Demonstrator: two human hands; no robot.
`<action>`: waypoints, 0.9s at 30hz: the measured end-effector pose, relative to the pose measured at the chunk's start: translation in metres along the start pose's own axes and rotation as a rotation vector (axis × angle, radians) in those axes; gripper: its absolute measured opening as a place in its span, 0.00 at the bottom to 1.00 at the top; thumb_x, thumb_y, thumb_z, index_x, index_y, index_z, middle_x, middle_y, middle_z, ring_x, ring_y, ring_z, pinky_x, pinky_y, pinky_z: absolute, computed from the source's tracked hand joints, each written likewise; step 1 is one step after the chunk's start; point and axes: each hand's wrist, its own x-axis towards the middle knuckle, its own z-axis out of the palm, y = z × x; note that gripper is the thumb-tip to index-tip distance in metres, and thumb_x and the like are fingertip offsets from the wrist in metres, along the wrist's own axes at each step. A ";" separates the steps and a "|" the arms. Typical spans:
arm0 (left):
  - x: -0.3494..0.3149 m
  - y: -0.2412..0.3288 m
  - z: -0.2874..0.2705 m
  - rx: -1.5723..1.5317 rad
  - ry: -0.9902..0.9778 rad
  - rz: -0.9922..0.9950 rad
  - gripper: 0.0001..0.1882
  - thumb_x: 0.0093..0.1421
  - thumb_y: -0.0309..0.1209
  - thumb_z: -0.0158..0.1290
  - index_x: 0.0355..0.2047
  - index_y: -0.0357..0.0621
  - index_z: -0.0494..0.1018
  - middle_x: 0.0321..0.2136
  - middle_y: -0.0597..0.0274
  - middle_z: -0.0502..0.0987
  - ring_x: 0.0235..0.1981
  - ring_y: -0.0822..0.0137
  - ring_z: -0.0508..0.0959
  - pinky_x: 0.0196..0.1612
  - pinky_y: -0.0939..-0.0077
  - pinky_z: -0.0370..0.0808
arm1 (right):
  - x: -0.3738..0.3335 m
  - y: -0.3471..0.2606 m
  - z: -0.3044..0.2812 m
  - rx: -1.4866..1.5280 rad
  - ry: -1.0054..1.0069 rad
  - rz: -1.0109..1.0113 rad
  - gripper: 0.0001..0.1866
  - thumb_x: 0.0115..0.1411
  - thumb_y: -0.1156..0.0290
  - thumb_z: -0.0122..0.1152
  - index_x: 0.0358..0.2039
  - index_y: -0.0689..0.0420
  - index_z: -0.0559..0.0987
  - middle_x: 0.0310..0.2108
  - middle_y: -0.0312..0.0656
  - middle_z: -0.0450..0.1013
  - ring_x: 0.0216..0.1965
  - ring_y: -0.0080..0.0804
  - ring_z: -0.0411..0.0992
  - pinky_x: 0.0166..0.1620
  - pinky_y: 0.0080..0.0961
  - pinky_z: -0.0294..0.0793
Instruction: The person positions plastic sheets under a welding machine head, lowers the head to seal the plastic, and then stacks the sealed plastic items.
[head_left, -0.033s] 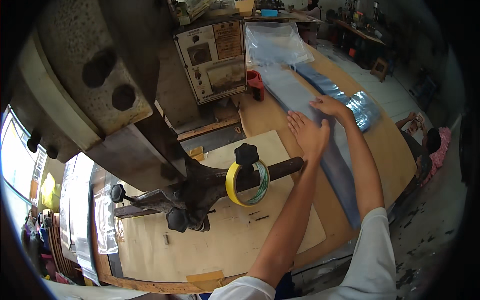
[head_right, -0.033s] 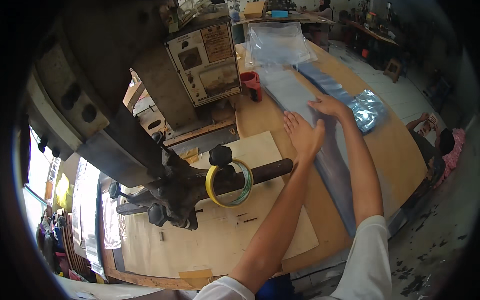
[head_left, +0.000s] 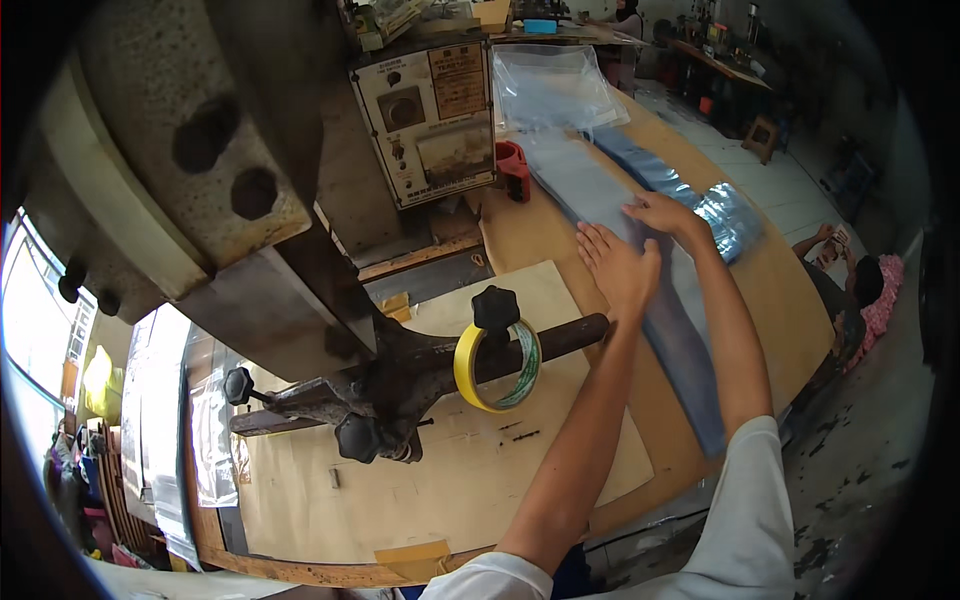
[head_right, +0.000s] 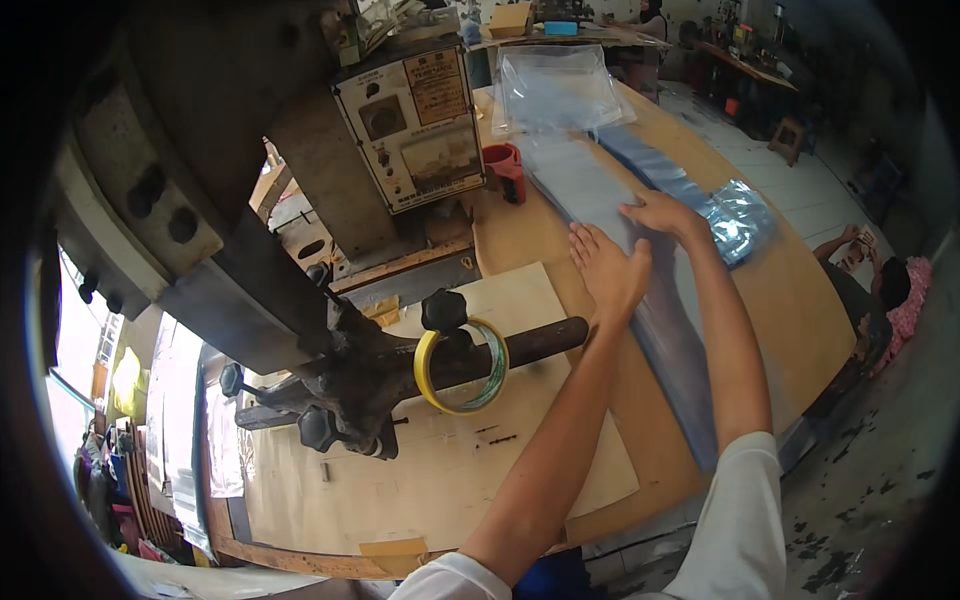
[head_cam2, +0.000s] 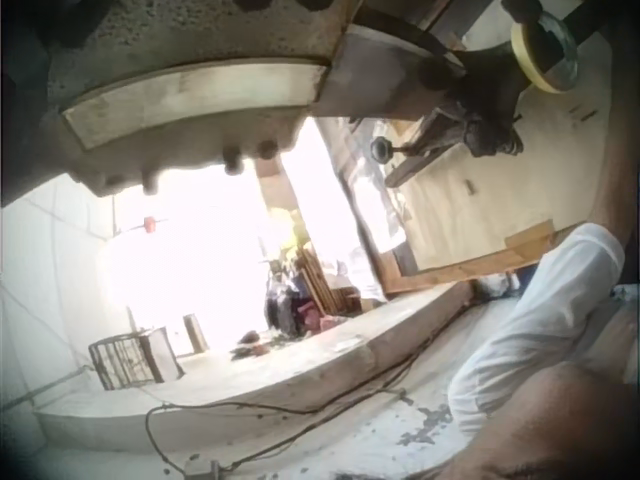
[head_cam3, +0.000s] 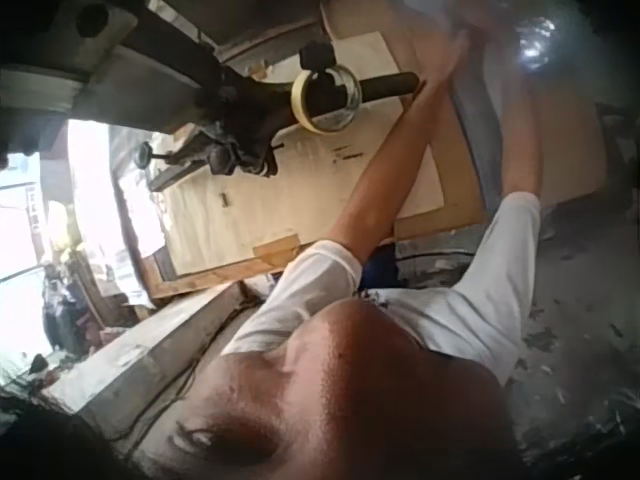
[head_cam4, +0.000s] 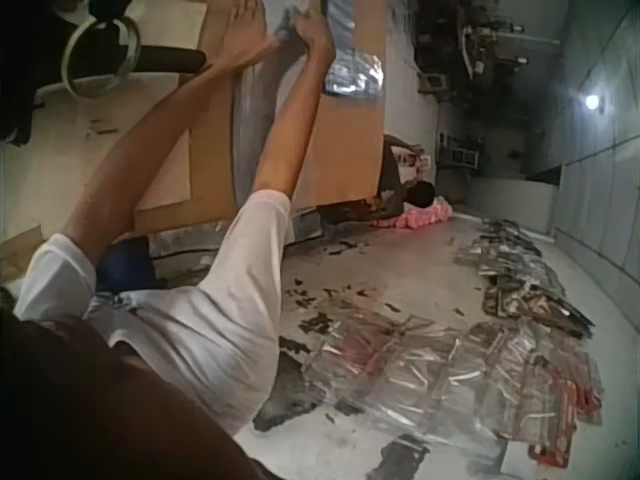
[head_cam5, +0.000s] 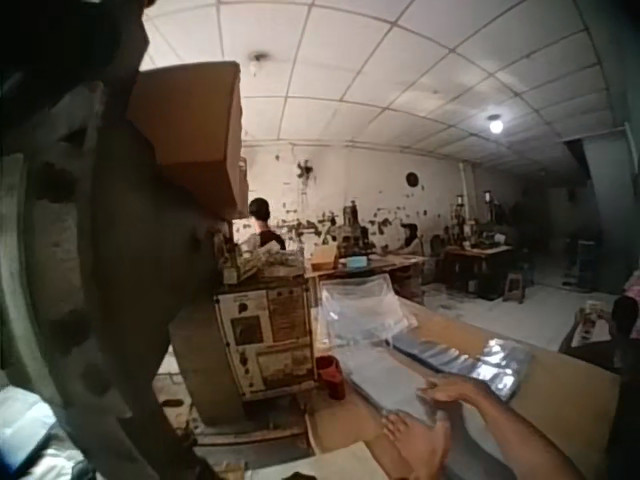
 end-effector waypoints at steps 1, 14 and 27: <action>-0.001 0.001 -0.001 -0.004 -0.003 0.003 0.53 0.58 0.47 0.55 0.71 0.19 0.45 0.73 0.27 0.44 0.77 0.39 0.42 0.77 0.55 0.37 | -0.006 -0.002 -0.006 0.042 -0.072 0.019 0.43 0.66 0.44 0.61 0.67 0.68 0.67 0.64 0.57 0.70 0.63 0.41 0.69 0.63 0.35 0.68; -0.013 0.008 0.010 -0.193 0.119 0.020 0.46 0.60 0.34 0.54 0.70 0.17 0.46 0.72 0.25 0.45 0.75 0.37 0.46 0.77 0.55 0.43 | -0.246 0.039 -0.027 -0.334 0.074 -0.016 0.21 0.72 0.57 0.54 0.42 0.65 0.80 0.35 0.59 0.78 0.39 0.54 0.77 0.43 0.42 0.74; -0.009 0.002 0.005 -0.056 0.072 0.041 0.49 0.61 0.38 0.56 0.71 0.20 0.44 0.73 0.26 0.44 0.76 0.38 0.43 0.77 0.51 0.40 | -0.289 0.026 0.006 -0.163 0.156 0.034 0.27 0.69 0.52 0.60 0.58 0.60 0.78 0.53 0.56 0.72 0.53 0.51 0.72 0.58 0.38 0.70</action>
